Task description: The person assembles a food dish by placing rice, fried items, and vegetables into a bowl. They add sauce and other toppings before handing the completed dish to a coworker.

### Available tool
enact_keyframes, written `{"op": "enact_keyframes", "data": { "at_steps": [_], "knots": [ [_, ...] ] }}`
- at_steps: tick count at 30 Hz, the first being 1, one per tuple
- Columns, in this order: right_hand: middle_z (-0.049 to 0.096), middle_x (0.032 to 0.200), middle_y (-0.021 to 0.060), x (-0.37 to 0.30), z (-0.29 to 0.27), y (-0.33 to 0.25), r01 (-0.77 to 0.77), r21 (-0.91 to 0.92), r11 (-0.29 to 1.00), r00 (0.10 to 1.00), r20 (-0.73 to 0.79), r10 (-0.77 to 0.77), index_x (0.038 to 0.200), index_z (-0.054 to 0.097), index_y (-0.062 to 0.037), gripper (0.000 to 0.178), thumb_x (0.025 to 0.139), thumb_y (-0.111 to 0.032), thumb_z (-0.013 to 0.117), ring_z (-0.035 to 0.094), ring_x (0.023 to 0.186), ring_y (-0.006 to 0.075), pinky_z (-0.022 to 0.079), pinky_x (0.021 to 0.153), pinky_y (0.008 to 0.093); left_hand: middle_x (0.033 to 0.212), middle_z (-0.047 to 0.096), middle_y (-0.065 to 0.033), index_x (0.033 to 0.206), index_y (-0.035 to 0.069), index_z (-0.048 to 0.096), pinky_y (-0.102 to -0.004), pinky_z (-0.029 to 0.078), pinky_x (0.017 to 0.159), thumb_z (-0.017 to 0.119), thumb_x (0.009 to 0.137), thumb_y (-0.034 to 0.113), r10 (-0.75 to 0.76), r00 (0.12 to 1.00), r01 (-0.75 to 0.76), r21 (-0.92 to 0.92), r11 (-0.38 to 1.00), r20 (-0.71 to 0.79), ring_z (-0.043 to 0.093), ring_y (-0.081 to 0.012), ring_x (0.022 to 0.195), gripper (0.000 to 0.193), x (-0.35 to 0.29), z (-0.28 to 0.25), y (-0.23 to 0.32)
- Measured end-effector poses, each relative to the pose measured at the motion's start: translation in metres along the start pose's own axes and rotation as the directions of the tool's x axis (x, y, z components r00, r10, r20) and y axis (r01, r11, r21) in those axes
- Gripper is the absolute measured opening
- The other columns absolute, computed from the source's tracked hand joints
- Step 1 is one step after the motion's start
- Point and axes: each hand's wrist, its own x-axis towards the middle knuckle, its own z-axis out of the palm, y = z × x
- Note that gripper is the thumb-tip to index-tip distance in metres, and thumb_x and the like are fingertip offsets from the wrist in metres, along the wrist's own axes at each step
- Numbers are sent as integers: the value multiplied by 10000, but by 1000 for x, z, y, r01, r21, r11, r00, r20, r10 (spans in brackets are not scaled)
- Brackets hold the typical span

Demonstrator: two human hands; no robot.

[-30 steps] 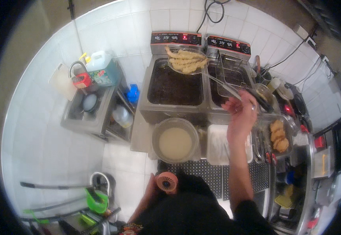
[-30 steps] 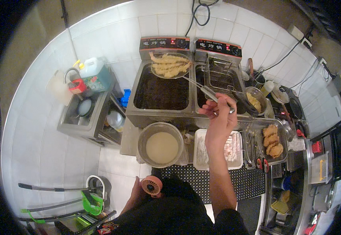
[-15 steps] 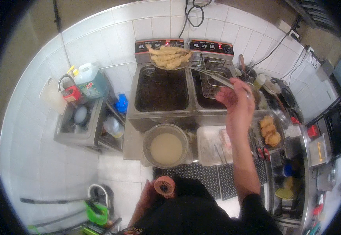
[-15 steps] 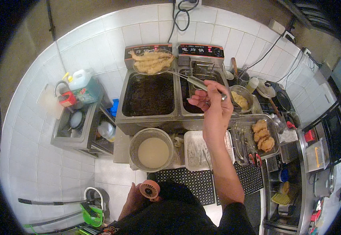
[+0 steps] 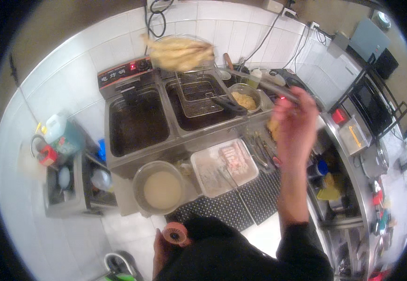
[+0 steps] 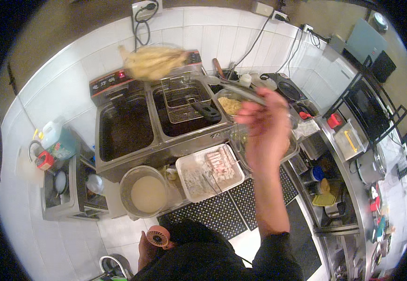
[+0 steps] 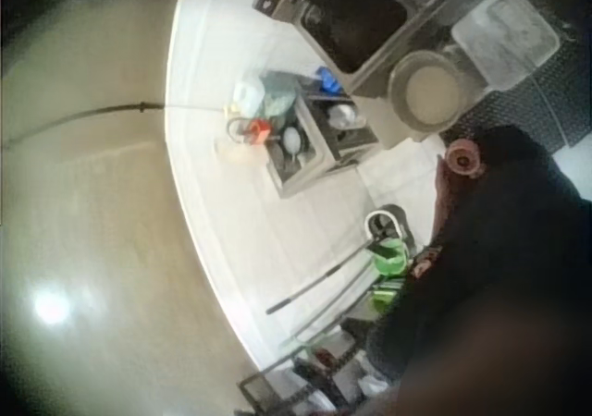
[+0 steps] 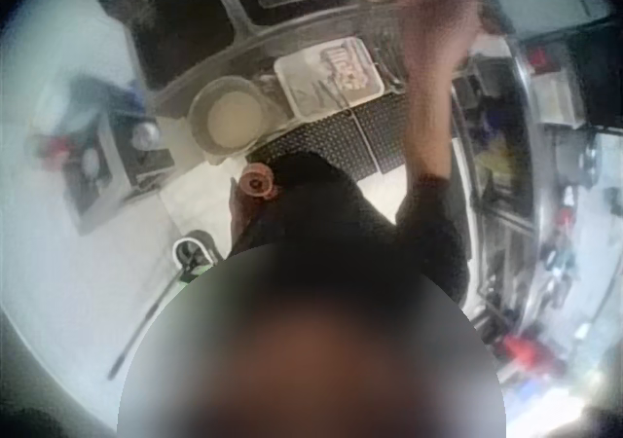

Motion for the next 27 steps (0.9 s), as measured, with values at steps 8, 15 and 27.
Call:
{"op": "enact_keyframes", "data": {
  "at_steps": [8, 15, 27],
  "knots": [
    [638, 751, 118, -17, -112, -54, 252, -410, 876, 888, -262, -378, 1077, 563, 3, 283, 972, -247, 482, 604, 622, 161, 497, 528, 273, 1272, 533, -197, 1327, -32, 430, -475, 399, 1016, 289, 958, 590, -88, 996, 88, -4, 996, -26, 522, -346, 1166, 736, 34, -31, 2],
    [620, 734, 91, -53, -214, 7, 76, -585, 807, 833, -408, -374, 1039, 577, 0, 255, 966, -236, 512, 595, 600, 150, 509, 550, 276, 1268, 537, -189, 1323, -31, 438, -460, 410, 1014, 300, 964, 585, -104, 994, 99, 125, 987, 34, 529, -336, 1159, 727, 40, -38, 5],
    [556, 688, 14, -63, -345, 84, -359, -370, 857, 801, -593, 80, 1109, 572, -46, 351, 912, -333, 617, 483, 534, 82, 362, 458, 222, 1251, 544, -199, 1317, -24, 441, -476, 421, 1004, 289, 964, 580, -94, 995, 94, 25, 995, -33, 538, -348, 1145, 716, 19, -47, -4]
  ]
}}
